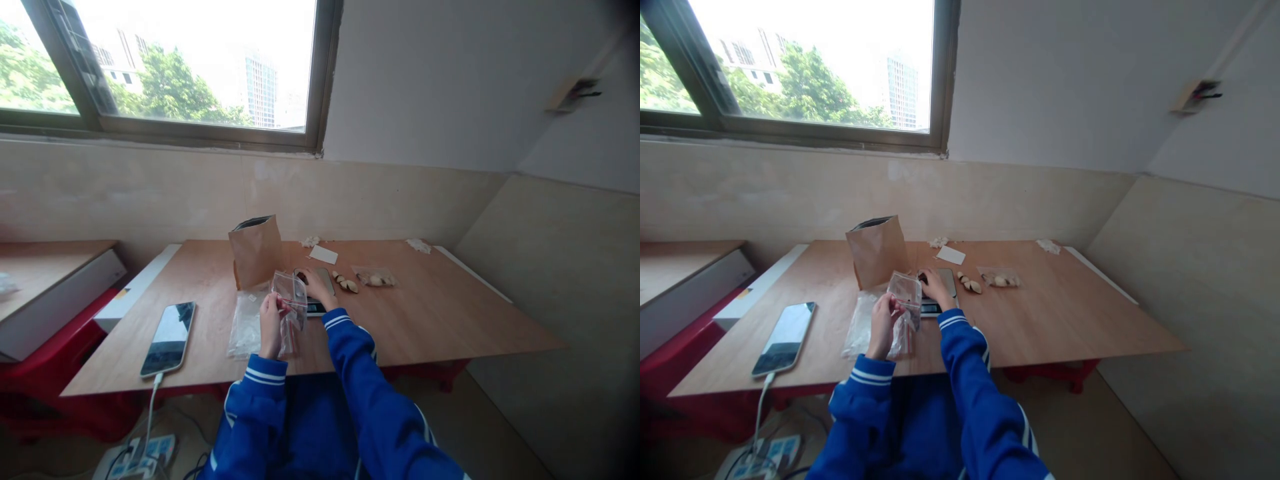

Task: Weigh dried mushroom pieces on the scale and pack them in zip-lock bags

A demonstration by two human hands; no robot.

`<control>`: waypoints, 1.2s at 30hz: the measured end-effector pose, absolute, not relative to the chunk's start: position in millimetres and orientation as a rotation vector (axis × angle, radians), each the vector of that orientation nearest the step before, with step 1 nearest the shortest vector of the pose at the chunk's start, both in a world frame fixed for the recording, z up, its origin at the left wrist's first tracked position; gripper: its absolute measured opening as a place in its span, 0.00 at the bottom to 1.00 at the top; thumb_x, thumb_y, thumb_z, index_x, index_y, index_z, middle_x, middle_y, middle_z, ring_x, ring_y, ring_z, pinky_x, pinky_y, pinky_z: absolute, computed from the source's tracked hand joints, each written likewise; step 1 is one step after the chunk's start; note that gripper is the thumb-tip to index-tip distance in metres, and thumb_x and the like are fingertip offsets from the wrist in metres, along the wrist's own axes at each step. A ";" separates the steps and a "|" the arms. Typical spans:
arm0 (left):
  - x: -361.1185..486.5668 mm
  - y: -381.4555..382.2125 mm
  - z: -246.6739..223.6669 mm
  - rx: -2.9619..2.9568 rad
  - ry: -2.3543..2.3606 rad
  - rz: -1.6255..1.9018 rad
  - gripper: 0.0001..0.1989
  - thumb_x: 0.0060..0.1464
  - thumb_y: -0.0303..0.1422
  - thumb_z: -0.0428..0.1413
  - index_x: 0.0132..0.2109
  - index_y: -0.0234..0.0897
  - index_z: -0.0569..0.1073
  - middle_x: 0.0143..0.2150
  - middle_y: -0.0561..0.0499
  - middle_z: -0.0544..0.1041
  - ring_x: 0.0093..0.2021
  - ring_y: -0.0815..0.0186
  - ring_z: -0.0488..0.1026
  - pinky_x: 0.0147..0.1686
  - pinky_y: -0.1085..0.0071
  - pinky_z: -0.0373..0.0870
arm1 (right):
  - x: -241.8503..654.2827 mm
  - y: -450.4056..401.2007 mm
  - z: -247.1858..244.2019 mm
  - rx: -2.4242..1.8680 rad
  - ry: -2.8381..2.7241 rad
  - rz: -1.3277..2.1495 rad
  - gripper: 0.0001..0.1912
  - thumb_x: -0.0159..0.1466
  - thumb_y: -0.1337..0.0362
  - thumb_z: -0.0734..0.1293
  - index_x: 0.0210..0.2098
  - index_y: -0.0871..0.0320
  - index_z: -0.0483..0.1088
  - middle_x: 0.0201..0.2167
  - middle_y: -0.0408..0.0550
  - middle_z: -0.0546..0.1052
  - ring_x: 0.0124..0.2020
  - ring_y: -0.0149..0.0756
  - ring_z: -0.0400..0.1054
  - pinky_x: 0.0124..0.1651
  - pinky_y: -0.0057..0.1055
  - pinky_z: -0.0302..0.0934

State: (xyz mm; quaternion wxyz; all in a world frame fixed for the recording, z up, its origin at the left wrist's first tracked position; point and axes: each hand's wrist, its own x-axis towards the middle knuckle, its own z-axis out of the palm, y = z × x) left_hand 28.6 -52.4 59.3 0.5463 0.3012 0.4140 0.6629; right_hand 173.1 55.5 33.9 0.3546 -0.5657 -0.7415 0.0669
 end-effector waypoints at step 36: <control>36.7 -59.3 70.3 0.627 0.582 1.479 0.15 0.50 0.40 0.60 0.27 0.37 0.64 0.23 0.57 0.63 0.25 0.73 0.64 0.32 0.75 0.66 | 150.4 -69.3 61.9 -1.040 -1.364 0.955 0.23 0.63 0.50 0.66 0.54 0.54 0.69 0.52 0.51 0.76 0.55 0.43 0.70 0.59 0.42 0.62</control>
